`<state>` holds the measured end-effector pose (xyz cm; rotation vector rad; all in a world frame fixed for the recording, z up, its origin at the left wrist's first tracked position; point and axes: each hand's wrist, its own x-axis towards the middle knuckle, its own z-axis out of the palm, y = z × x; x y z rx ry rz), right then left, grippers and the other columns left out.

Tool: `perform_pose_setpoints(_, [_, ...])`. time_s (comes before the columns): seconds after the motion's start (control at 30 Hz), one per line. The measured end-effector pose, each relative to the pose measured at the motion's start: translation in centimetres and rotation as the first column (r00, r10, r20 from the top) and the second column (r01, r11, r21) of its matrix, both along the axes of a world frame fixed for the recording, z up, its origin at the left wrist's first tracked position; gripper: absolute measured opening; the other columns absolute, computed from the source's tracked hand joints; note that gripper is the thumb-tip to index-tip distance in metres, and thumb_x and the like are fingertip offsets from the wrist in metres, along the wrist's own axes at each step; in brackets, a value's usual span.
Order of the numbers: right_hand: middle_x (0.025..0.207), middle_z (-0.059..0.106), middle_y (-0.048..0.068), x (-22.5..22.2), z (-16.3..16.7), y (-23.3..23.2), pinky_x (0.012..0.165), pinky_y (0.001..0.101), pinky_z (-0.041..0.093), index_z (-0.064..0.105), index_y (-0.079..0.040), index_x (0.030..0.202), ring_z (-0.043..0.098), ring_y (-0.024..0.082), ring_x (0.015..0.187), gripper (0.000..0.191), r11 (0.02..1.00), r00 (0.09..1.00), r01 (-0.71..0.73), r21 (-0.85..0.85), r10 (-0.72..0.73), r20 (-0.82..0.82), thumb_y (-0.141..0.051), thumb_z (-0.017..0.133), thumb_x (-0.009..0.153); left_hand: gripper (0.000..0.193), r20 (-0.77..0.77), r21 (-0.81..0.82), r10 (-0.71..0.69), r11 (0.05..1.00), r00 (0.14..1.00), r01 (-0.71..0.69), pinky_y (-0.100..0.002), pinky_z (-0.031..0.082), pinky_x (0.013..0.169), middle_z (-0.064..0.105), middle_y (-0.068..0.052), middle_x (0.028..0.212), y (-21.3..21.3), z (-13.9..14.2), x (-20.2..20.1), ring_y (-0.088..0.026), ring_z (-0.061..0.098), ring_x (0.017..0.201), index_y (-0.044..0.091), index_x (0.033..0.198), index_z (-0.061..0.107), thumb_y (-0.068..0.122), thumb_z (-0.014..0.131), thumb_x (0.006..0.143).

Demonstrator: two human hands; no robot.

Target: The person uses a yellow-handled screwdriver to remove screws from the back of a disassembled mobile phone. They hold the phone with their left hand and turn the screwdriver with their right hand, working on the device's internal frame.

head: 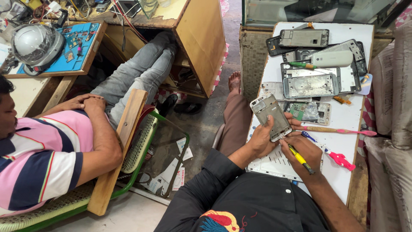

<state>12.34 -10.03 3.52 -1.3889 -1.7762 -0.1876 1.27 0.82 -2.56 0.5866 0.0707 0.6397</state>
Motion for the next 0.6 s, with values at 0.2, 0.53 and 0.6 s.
perform_pose_setpoints(0.2, [0.087,0.072,0.011,-0.13,-0.13,0.06,0.072,0.0364,0.057,0.071,-0.001,0.09,0.072,0.027,0.081,0.011,1.0,0.996,-0.027,-0.015,0.026,-0.083,-0.003,0.08,0.084,0.077,0.007,0.028,0.01,1.0,1.0,-0.01,-0.052,0.047,0.119,0.055,-0.024,0.141,0.09,0.1,-0.04,-0.038,0.055,0.136,-0.001,0.152,0.039,0.061,0.045,0.108])
perform_pose_setpoints(0.53, [0.088,0.073,0.013,0.0,0.0,0.16,0.07,0.0367,0.056,0.072,0.0,0.093,0.072,0.028,0.08,0.012,0.998,0.998,-0.014,0.061,0.01,0.059,-0.001,0.08,0.084,0.076,0.03,0.008,0.01,1.0,0.999,-0.011,-0.05,0.048,0.118,0.056,-0.024,0.141,0.03,-0.01,-0.07,-0.039,0.055,0.136,-0.001,0.152,0.04,0.06,0.047,0.108])
perform_pose_setpoints(0.6, [0.088,0.073,0.012,0.06,0.0,0.12,0.07,0.0361,0.056,0.072,0.0,0.093,0.072,0.027,0.08,0.012,0.998,0.998,-0.024,0.056,0.021,0.054,-0.001,0.08,0.084,0.076,0.056,0.008,0.002,1.0,0.998,-0.002,-0.05,0.048,0.118,0.056,-0.023,0.141,-0.05,0.0,-0.05,-0.039,0.055,0.137,-0.001,0.152,0.04,0.06,0.047,0.108])
